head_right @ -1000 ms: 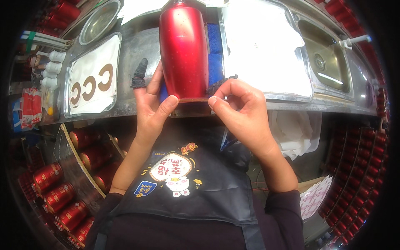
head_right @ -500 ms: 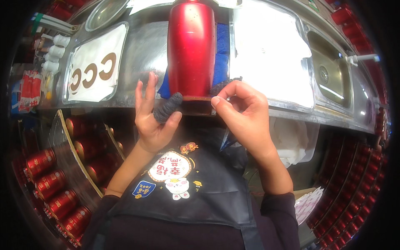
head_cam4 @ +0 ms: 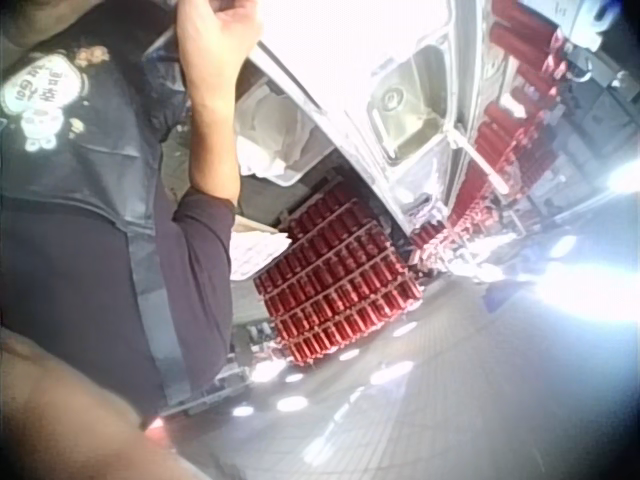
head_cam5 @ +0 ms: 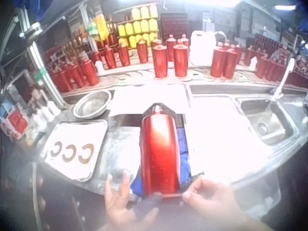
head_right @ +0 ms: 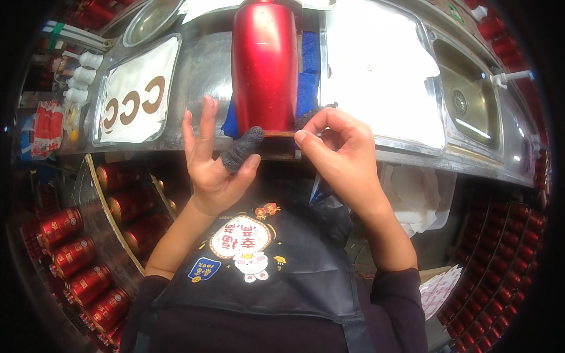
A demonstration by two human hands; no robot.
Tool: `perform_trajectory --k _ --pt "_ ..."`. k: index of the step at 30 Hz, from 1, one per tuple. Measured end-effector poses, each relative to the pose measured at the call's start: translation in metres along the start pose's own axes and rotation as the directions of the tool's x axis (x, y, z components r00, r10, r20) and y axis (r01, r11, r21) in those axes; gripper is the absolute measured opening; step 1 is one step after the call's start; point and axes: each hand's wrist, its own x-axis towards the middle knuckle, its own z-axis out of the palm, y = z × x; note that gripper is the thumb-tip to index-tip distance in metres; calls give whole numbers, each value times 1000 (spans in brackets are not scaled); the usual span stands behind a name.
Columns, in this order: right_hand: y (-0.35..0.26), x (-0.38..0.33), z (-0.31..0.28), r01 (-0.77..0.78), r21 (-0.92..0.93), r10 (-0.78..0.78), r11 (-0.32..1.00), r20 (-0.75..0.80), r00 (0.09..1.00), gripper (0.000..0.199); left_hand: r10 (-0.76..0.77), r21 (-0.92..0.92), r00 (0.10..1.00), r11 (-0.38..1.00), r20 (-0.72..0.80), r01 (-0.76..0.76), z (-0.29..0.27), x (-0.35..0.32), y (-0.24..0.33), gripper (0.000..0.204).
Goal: The person applies a red label to a red cylindrical can, smooths it, and wipes the can with a cloth. They repeat the process with a second can, handling labels, cans, and a cloth throughout.
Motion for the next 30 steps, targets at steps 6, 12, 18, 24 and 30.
perform_trajectory --k 6,12,18,24,30 --pt "2 2 0 7 -13 -7 1000 5 1000 11 62 19 998 998 1 -62 0 15 8 19" --pt "7 6 1 7 -86 -6 996 11 1000 8 150 101 989 984 -16 -147 19 30 12 30" --pt "5 10 -3 50 -200 -35 979 79 996 11 -114 -186 994 976 -3 111 21 22 -11 62" --pt "-10 2 -9 -8 -121 16 993 65 998 12 -175 -200 983 967 -62 159 11 -12 -12 54" --pt "-9 0 -11 59 -165 -55 985 30 998 11 -89 -87 996 992 -24 87 11 -24 -13 40"
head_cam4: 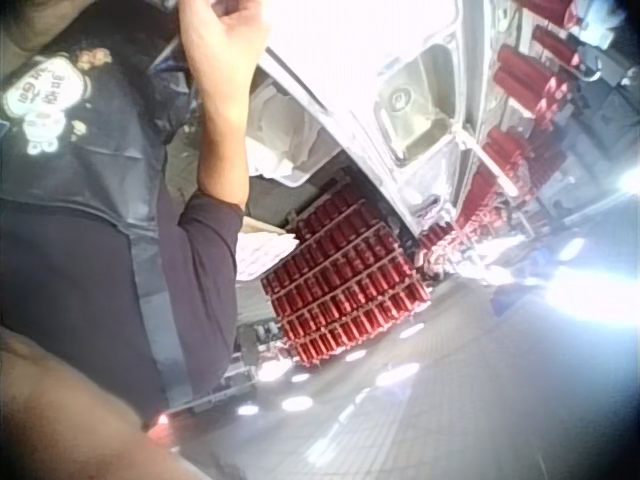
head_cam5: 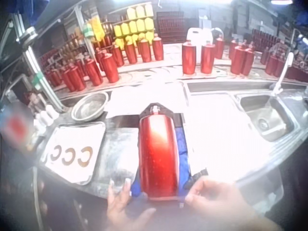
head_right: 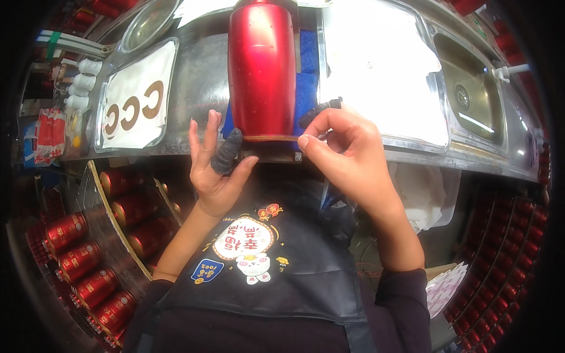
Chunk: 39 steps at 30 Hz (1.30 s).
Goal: The person applies a red label to a red cylindrical can, smooths it, and wipes the can with a cloth. They repeat the process with a second can, handling labels, cans, and a cloth throughout.
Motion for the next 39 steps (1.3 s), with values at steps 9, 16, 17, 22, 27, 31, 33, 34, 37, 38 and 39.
perform_trajectory --k 9,16,17,22,27,31,33,34,37,38,39 --pt "12 6 4 -54 89 54 995 -5 999 12 77 96 997 992 26 -79 -4 12 8 35" --pt "14 8 6 -65 125 64 990 10 998 11 162 130 987 978 21 -163 -3 29 18 30" --pt "15 9 6 -69 109 68 992 10 998 11 180 147 984 973 16 -180 -2 33 21 27" --pt "22 13 12 8 66 -8 998 -9 1000 12 232 248 972 943 -22 -220 21 55 32 17" --pt "19 13 11 32 -40 -32 999 9 999 11 10 -61 998 998 -62 -13 16 48 16 59" --pt "8 8 7 -40 25 39 999 39 998 11 -87 -139 995 987 -48 79 5 24 6 57" --pt "2 5 5 -125 75 123 989 40 992 10 -80 -131 996 989 -46 74 3 13 5 54" --pt "0 3 4 -33 25 33 999 15 999 10 -75 -121 997 990 -36 71 3 8 4 52" --pt "-3 -1 2 -2 41 1 999 22 1000 10 -67 -92 998 994 -13 65 2 0 3 43" --pt "-2 -1 1 21 53 -22 998 22 1000 10 -36 -66 999 997 -8 35 2 0 3 42" --pt "-1 -1 1 1 61 -2 998 19 1000 10 -26 -43 1000 999 -3 26 2 0 3 41"
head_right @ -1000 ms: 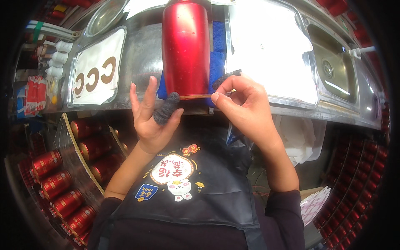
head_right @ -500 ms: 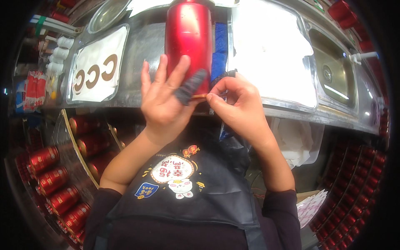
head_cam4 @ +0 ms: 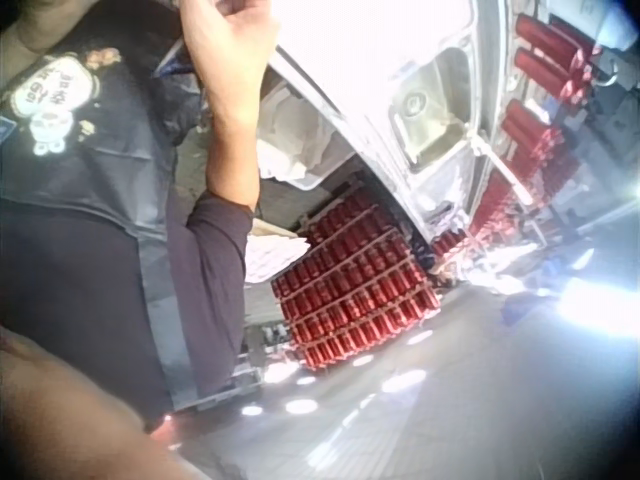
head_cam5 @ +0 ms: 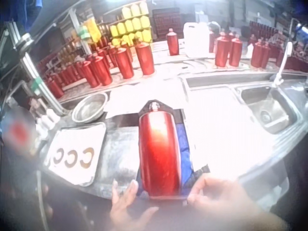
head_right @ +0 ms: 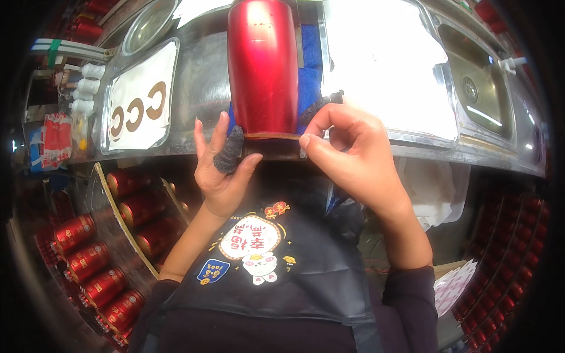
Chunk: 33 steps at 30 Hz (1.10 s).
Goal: The person applies a red label to a red cylindrical can, smooths it, and wipes the can with a cloth. They repeat the process with a second can, handling labels, cans, and a cloth throughout.
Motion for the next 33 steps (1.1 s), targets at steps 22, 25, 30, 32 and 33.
perform_trajectory --k 22,25,30,32,33 --pt "16 12 6 -37 3 37 999 33 999 11 -11 -44 999 999 -32 10 14 42 14 59" --pt "11 9 5 -49 38 48 998 40 998 10 -86 -103 996 991 -21 83 7 28 8 58" --pt "-3 1 0 -61 14 61 998 38 997 10 -27 -51 999 998 -33 25 3 4 1 49" --pt "-5 -2 -2 5 -17 -5 1000 13 1000 10 10 -36 1000 999 -25 -11 1 0 -1 46" --pt "-5 -2 -2 40 -40 -40 998 9 999 11 11 -12 1000 1000 -8 -11 1 -1 -2 44"
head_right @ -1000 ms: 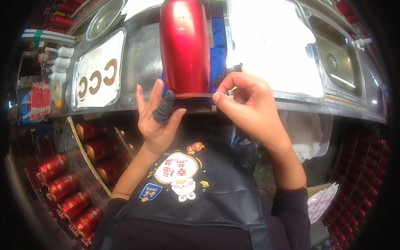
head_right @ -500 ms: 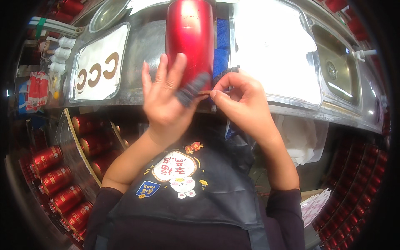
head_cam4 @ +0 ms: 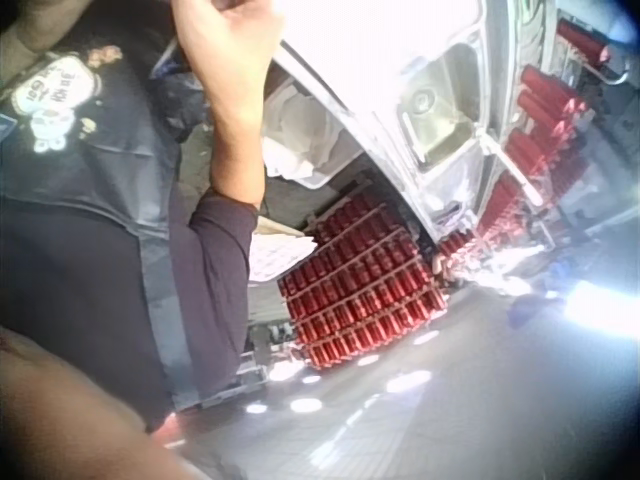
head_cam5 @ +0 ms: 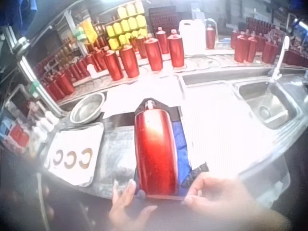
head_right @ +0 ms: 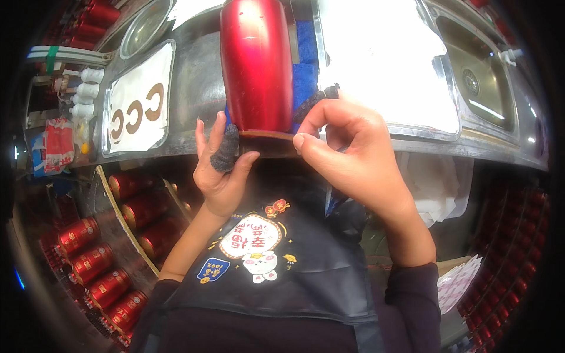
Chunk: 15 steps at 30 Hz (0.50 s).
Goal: The person applies a red label to a red cylindrical can, smooths it, and wipes the can with a cloth. They repeat the process with a second can, handling labels, cans, and a cloth throughout.
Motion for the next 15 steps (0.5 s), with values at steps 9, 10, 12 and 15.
perform_trajectory --k 9,10,12,15 --pt "23 10 0 -23 30 24 999 -49 998 11 123 171 992 977 27 -126 3 21 17 37" --pt "24 11 0 -12 33 13 999 -49 999 11 142 202 989 968 33 -145 3 24 20 37" --pt "25 12 2 -33 47 35 998 -32 999 12 196 249 980 949 21 -195 7 31 23 37" --pt "26 13 5 -41 51 42 998 -15 999 12 229 266 972 935 57 -236 13 38 26 34"
